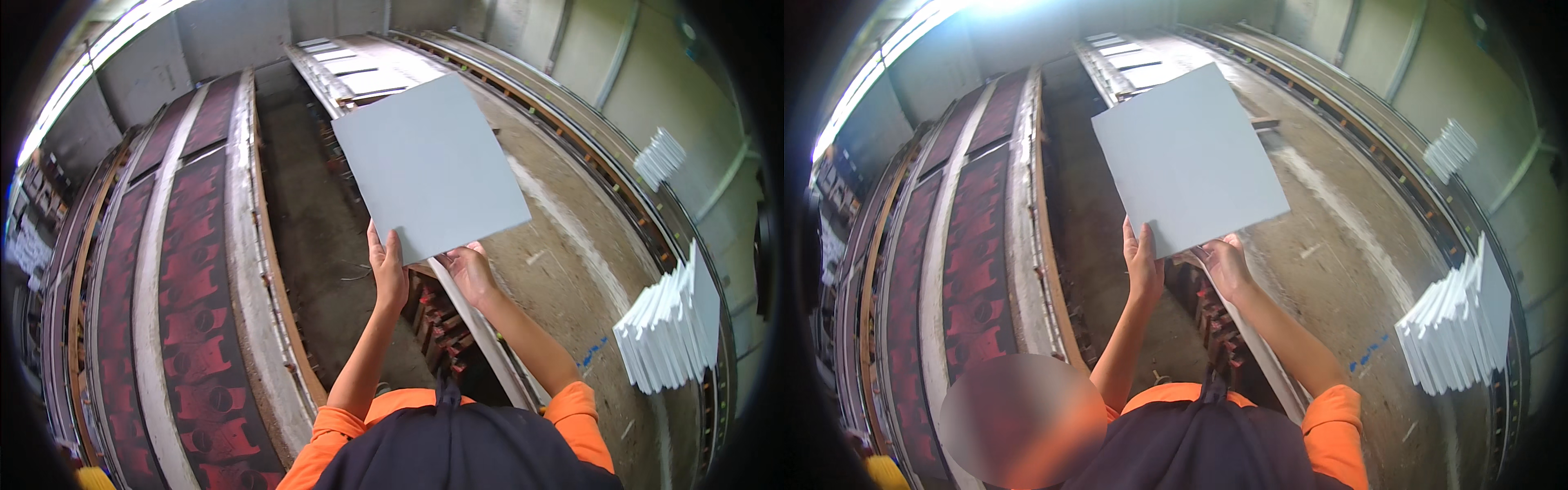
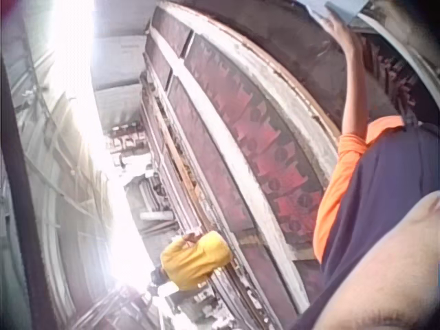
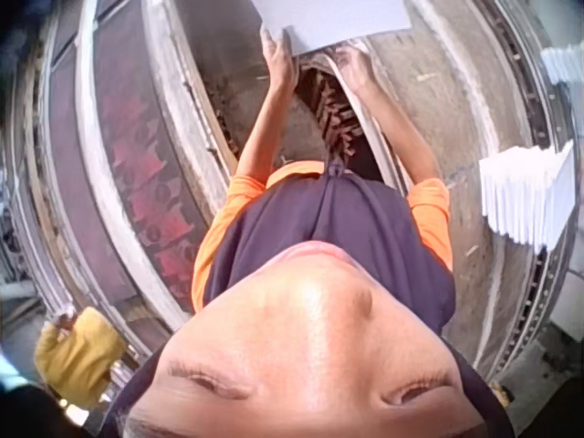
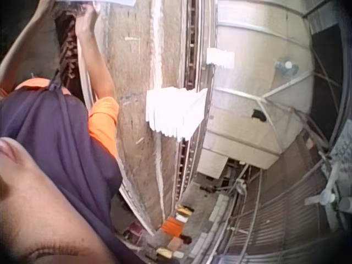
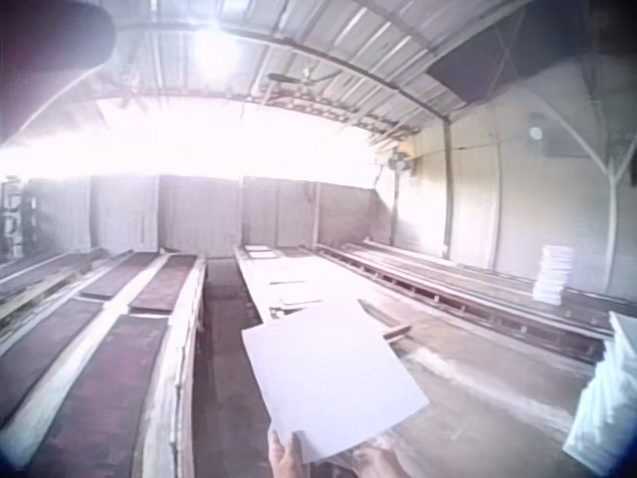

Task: The person repeatedly picks up white rectangular panels from a stack and places them into a wooden frame on a conveyor belt. They smooth each panel into the frame before moving to the next one, continuing this cycle throughout the clip.

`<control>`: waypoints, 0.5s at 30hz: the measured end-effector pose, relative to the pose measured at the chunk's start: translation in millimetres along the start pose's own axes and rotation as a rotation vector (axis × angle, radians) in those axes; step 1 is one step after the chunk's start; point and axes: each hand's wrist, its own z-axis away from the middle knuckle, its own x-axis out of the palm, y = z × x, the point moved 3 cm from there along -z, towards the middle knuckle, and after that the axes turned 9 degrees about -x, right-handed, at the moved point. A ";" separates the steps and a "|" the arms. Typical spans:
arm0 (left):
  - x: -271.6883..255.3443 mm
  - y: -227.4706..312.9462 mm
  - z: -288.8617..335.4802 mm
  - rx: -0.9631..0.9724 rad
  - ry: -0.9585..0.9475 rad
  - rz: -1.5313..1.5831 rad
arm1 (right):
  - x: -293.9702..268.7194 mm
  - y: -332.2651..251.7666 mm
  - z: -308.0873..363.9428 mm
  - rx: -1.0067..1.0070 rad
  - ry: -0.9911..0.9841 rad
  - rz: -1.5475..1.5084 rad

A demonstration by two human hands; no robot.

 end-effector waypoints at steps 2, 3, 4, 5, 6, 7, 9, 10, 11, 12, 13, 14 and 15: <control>-25.8 23.3 -17.2 0.037 0.052 -0.052 | 34.9 5.1 -7.8 0.000 -0.120 -0.050; -33.0 30.6 -26.4 0.052 0.067 -0.071 | 38.2 4.3 -17.6 0.025 -0.149 -0.083; -37.3 39.4 -35.5 0.080 0.071 -0.056 | 32.3 10.9 -35.3 0.007 -0.117 -0.112; -44.5 39.8 -45.8 0.100 0.080 -0.106 | 25.4 14.2 -52.5 0.076 -0.107 -0.230; -55.1 42.7 -56.0 0.119 0.091 -0.174 | 27.2 16.7 -69.1 0.037 -0.093 -0.200; -63.5 43.2 -66.1 0.134 0.099 -0.241 | 29.2 20.2 -85.2 -0.004 -0.075 -0.168; -72.7 42.8 -88.0 0.142 0.144 -0.302 | 39.6 20.8 -106.9 -0.018 -0.061 -0.181; -73.6 44.2 -97.9 0.129 0.166 -0.312 | 44.0 19.5 -115.6 -0.027 -0.046 -0.189; -75.0 42.7 -110.3 0.113 0.184 -0.320 | 44.5 19.8 -128.9 -0.046 -0.045 -0.198; -76.2 40.1 -123.7 0.113 0.159 -0.306 | 40.3 20.4 -142.1 -0.063 -0.036 -0.208; -76.0 36.8 -138.9 0.085 0.128 -0.303 | 33.8 20.5 -157.7 -0.083 -0.024 -0.217; -74.7 33.5 -155.0 0.053 0.095 -0.298 | 22.5 18.5 -178.0 -0.151 -0.071 -0.137; -71.6 35.8 -170.8 0.033 0.064 -0.302 | 17.7 18.4 -190.9 -0.137 -0.038 -0.187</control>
